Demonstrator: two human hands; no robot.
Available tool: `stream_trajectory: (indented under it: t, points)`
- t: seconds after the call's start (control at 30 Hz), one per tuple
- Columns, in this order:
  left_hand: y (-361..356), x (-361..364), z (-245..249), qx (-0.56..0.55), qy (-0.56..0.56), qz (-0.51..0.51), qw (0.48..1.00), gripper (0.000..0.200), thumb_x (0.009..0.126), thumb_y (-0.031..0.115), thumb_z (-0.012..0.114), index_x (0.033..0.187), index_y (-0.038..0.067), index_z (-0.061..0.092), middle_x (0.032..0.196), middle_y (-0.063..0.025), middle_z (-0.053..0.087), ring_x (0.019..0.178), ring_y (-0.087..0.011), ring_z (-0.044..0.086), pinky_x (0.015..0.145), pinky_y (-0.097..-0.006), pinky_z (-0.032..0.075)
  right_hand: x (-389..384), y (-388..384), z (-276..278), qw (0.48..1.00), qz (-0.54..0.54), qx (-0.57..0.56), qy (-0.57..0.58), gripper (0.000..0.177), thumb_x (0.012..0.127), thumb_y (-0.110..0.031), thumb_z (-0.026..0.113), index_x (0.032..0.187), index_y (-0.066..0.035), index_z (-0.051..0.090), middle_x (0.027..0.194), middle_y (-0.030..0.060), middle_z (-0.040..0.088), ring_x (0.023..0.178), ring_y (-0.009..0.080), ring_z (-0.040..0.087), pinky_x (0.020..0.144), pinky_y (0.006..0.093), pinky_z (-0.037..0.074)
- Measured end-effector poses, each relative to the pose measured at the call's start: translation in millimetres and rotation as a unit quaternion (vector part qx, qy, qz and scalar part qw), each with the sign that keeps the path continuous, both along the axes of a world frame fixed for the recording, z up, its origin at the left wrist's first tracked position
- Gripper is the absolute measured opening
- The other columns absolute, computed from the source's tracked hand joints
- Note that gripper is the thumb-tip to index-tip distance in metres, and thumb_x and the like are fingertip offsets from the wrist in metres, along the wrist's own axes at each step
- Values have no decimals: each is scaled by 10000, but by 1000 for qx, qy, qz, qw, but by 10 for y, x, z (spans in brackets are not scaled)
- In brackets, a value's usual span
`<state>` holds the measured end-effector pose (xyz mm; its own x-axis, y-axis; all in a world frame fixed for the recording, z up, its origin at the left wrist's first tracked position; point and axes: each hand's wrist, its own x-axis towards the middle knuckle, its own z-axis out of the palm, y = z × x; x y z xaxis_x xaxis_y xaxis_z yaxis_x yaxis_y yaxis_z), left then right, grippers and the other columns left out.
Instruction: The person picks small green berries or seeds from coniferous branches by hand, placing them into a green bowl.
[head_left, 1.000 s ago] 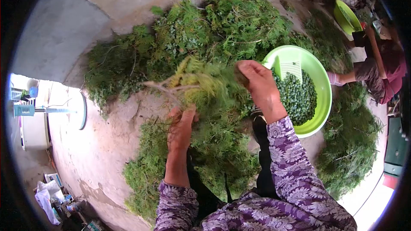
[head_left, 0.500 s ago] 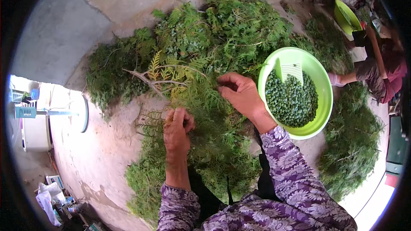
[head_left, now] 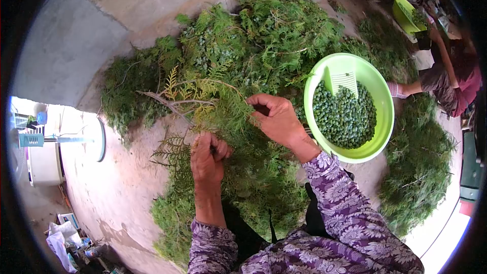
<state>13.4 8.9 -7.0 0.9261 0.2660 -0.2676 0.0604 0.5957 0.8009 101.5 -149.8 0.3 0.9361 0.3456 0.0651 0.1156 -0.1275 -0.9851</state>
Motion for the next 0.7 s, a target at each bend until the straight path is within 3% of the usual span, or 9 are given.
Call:
stream_trajectory:
  t: [0.17,0.23,0.27,0.33,0.37,0.43,0.57,0.7]
  points:
    - [-17,7,46,17,1,25,1000,270,875,257,461,668,97,394,534,23,288,460,-103,285,489,-284,298,30,-17,-55,996,-13,-73,-40,178,737,-21,570,911,3,594,781,83,630,711,93,561,673,240,456]
    - [13,5,11,-7,1,41,999,273,873,259,462,665,97,393,535,20,294,466,-106,293,487,-284,298,52,-24,-90,998,-31,-57,23,177,693,-135,595,834,-30,615,785,150,606,696,252,597,665,314,471]
    - [24,4,-7,-30,1,56,998,276,872,261,462,662,97,392,536,18,300,473,-109,301,485,-284,298,63,-35,-83,998,-31,-57,23,177,693,-135,595,834,-30,615,785,150,606,696,252,597,665,314,471]
    - [19,-6,-28,-10,-5,41,999,278,869,258,468,657,97,391,538,17,305,473,-111,304,478,-284,294,84,-62,-64,975,-30,-217,-41,184,700,-118,605,853,-20,628,793,152,620,712,216,611,663,294,471]
    - [5,-11,-25,9,-11,26,1000,280,866,255,474,652,96,390,540,16,310,473,-113,306,472,-283,290,92,-71,-75,975,-30,-217,-41,184,700,-118,605,853,-20,628,793,152,620,712,216,611,663,294,471]
    - [-74,-21,34,14,-5,31,999,279,862,246,482,647,94,390,541,15,314,465,-113,303,466,-283,288,100,-91,-105,943,-27,-324,-70,215,674,-191,614,819,-35,643,796,171,612,713,289,601,664,335,475]
    - [-111,-32,76,17,-12,28,999,273,851,223,504,639,90,393,539,16,314,450,-113,298,454,-284,284,154,-120,-138,932,1,-360,-38,233,664,-231,609,794,-42,648,779,168,611,711,310,592,670,358,474]
    - [-95,-55,53,34,-18,43,998,291,856,247,490,631,93,388,533,10,313,453,-113,304,452,-283,284,158,-126,-97,954,56,-291,50,222,658,-226,604,786,-50,653,768,164,608,709,301,594,670,351,472]
